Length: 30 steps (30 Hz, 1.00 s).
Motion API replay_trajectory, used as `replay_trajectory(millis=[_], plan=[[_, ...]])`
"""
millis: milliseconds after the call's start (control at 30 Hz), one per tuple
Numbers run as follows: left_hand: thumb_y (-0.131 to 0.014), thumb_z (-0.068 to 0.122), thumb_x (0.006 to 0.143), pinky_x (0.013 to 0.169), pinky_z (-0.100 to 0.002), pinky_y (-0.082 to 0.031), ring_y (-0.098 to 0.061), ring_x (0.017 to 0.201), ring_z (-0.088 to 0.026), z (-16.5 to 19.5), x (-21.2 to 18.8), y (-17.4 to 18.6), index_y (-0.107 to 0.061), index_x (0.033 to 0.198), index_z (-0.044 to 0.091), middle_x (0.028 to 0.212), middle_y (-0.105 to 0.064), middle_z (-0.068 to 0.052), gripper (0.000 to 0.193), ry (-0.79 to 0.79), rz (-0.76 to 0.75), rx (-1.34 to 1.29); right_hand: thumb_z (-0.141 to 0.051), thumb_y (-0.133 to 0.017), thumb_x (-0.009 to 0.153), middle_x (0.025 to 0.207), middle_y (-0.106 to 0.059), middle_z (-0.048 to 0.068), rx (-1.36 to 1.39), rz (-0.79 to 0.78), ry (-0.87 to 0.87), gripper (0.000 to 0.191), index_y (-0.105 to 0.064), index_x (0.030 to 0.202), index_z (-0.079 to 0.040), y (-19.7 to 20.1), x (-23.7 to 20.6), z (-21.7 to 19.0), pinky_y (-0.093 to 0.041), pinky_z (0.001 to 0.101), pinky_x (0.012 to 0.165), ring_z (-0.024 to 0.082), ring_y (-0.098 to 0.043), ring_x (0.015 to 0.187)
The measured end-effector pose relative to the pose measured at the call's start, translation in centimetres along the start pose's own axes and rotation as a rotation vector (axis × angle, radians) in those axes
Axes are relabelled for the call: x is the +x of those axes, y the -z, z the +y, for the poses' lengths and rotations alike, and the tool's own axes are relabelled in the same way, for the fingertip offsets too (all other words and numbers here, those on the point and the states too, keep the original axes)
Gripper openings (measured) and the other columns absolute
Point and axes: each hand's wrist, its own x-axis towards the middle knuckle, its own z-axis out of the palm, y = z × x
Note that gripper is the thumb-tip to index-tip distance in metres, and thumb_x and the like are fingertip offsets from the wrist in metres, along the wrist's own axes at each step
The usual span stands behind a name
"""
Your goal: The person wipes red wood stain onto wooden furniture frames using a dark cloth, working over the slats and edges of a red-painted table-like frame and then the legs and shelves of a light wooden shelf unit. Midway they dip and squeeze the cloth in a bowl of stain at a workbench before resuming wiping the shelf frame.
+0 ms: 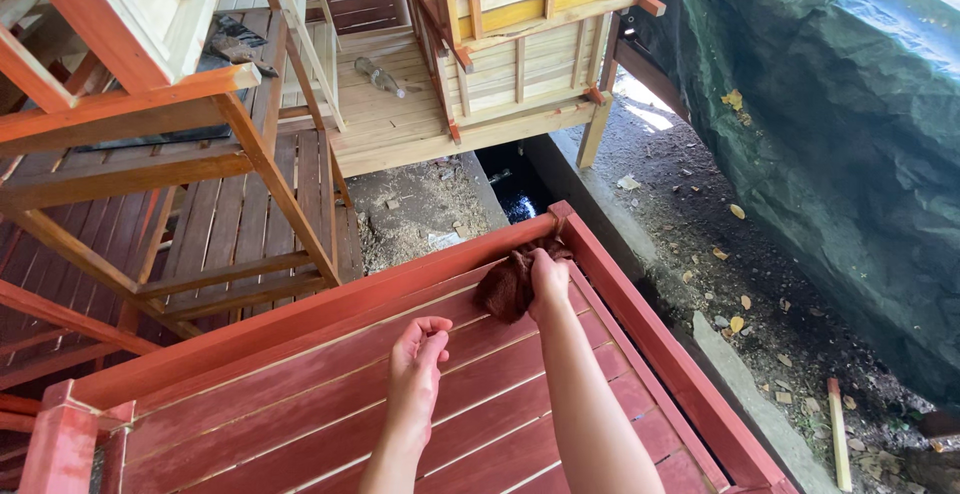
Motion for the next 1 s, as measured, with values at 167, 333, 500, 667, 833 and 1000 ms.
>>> replay_trajectory(millis=[167, 333, 500, 667, 833, 1000], plan=[[-0.064, 0.017, 0.09, 0.065, -0.022, -0.035, -0.046, 0.079, -0.006, -0.3, 0.6, 0.7, -0.068, 0.104, 0.006, 0.087, -0.056, 0.004, 0.018, 0.032, 0.017, 0.004, -0.003, -0.059, 0.088, 0.094, -0.069, 0.013, -0.214, 0.006, 0.127, 0.017, -0.063, 0.103, 0.003, -1.2, 0.5, -2.1, -0.059, 0.039, 0.069, 0.022, -0.069, 0.078], [-0.066, 0.016, 0.097, 0.061, -0.032, -0.02, -0.03, 0.071, -0.015, -0.3, 0.3, 1.2, -0.07, 0.114, 0.003, 0.088, -0.053, -0.001, 0.021, 0.107, 0.079, 0.018, -0.003, -0.056, 0.088, 0.096, -0.071, 0.014, -0.312, -0.113, 0.186, 0.022, -0.066, 0.105, 0.006, -0.1, -0.3, -3.3, -0.06, 0.0381, 0.07, 0.022, -0.071, 0.079], [-0.065, 0.018, 0.091, 0.075, -0.023, -0.041, -0.048, 0.08, -0.008, -0.5, 0.1, -0.4, -0.068, 0.103, 0.005, 0.085, -0.056, 0.003, 0.018, -0.018, -0.037, 0.013, -0.006, -0.055, 0.087, 0.1, -0.074, 0.01, -0.449, -0.192, 0.276, 0.031, -0.067, 0.115, 0.001, 2.1, -2.3, -2.2, -0.06, 0.0348, 0.074, 0.019, -0.071, 0.085], [-0.064, 0.02, 0.092, 0.074, -0.023, -0.041, -0.047, 0.079, -0.007, -0.6, -0.3, -1.0, -0.068, 0.103, 0.005, 0.084, -0.056, 0.004, 0.019, 0.008, -0.064, 0.002, -0.007, -0.054, 0.089, 0.096, -0.069, 0.011, -0.216, -0.06, -0.005, 0.034, -0.054, 0.123, -0.003, 2.0, -2.3, -1.6, -0.062, 0.0444, 0.072, 0.027, -0.071, 0.086], [-0.065, 0.018, 0.09, 0.07, -0.023, -0.039, -0.047, 0.078, -0.008, -0.2, -0.4, 0.3, -0.07, 0.102, 0.006, 0.082, -0.056, 0.004, 0.018, 0.045, -0.001, 0.057, -0.007, -0.06, 0.09, 0.093, -0.068, 0.017, -0.156, -0.075, -0.086, 0.028, -0.055, 0.115, 0.005, 1.0, -1.1, -3.1, -0.063, 0.0456, 0.068, 0.031, -0.071, 0.079], [-0.064, 0.019, 0.091, 0.07, -0.022, -0.039, -0.047, 0.078, -0.007, -0.2, -0.6, 0.5, -0.07, 0.101, 0.007, 0.081, -0.056, 0.004, 0.017, 0.032, -0.009, 0.029, -0.007, -0.06, 0.088, 0.093, -0.072, 0.016, -0.233, -0.152, 0.036, 0.022, -0.065, 0.107, 0.003, 0.7, -1.1, -4.6, -0.063, 0.0426, 0.067, 0.027, -0.073, 0.078]])
